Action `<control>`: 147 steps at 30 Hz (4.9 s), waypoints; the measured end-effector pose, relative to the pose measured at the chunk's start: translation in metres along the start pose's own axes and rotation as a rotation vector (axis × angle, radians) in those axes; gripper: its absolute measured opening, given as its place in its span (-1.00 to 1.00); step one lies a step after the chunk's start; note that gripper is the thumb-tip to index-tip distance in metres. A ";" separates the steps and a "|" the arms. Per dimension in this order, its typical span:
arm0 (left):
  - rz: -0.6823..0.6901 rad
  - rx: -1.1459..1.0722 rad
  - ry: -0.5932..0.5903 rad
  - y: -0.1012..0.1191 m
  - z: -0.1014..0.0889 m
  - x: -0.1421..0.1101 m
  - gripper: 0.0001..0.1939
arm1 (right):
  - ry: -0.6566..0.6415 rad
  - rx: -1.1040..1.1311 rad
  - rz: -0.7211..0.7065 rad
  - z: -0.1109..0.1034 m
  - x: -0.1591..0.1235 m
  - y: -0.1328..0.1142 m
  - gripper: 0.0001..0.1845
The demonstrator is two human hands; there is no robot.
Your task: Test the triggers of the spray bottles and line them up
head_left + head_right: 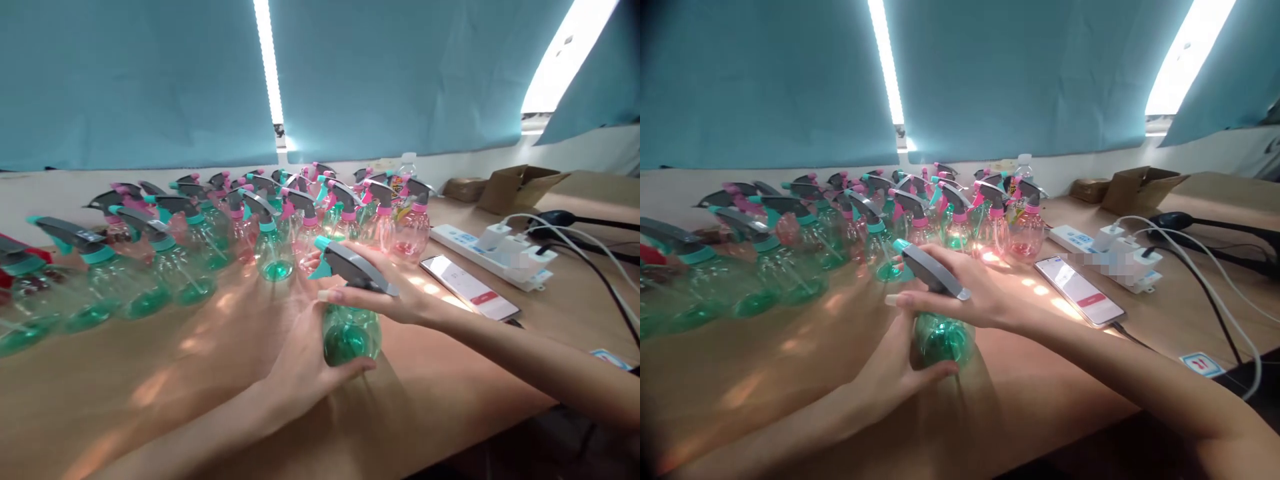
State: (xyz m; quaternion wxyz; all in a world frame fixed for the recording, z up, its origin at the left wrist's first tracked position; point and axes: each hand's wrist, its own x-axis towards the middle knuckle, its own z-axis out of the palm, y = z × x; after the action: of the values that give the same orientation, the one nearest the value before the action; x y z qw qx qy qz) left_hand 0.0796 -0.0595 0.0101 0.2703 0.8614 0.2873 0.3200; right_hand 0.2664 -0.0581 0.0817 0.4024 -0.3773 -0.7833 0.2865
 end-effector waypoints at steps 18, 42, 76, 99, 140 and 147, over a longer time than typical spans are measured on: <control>-0.049 0.359 -0.242 -0.064 -0.041 -0.008 -0.02 | 0.060 0.160 -0.057 0.018 0.042 0.027 -0.86; -0.031 0.452 -0.238 -0.079 -0.043 -0.020 -0.25 | 0.042 0.093 -0.032 0.020 0.049 0.040 -0.78; -0.075 0.489 -0.339 -0.064 -0.048 -0.010 -0.36 | 0.075 0.250 0.022 0.026 0.046 0.038 -0.66; -0.047 0.481 -0.297 -0.067 -0.047 -0.012 -0.37 | 0.061 0.235 0.059 0.024 0.046 0.034 -0.66; -0.057 0.496 -0.322 -0.064 -0.048 -0.008 -0.40 | -0.097 0.351 -0.018 0.022 0.048 0.042 -0.50; -0.057 0.501 -0.325 -0.064 -0.048 -0.009 -0.38 | -0.068 0.358 -0.024 0.022 0.048 0.043 -0.47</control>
State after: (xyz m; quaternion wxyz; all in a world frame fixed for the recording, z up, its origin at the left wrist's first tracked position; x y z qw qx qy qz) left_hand 0.0192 -0.0073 -0.0037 0.1010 0.9327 0.3345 0.0893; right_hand 0.2441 0.0013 0.0579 0.4397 -0.2803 -0.7375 0.4292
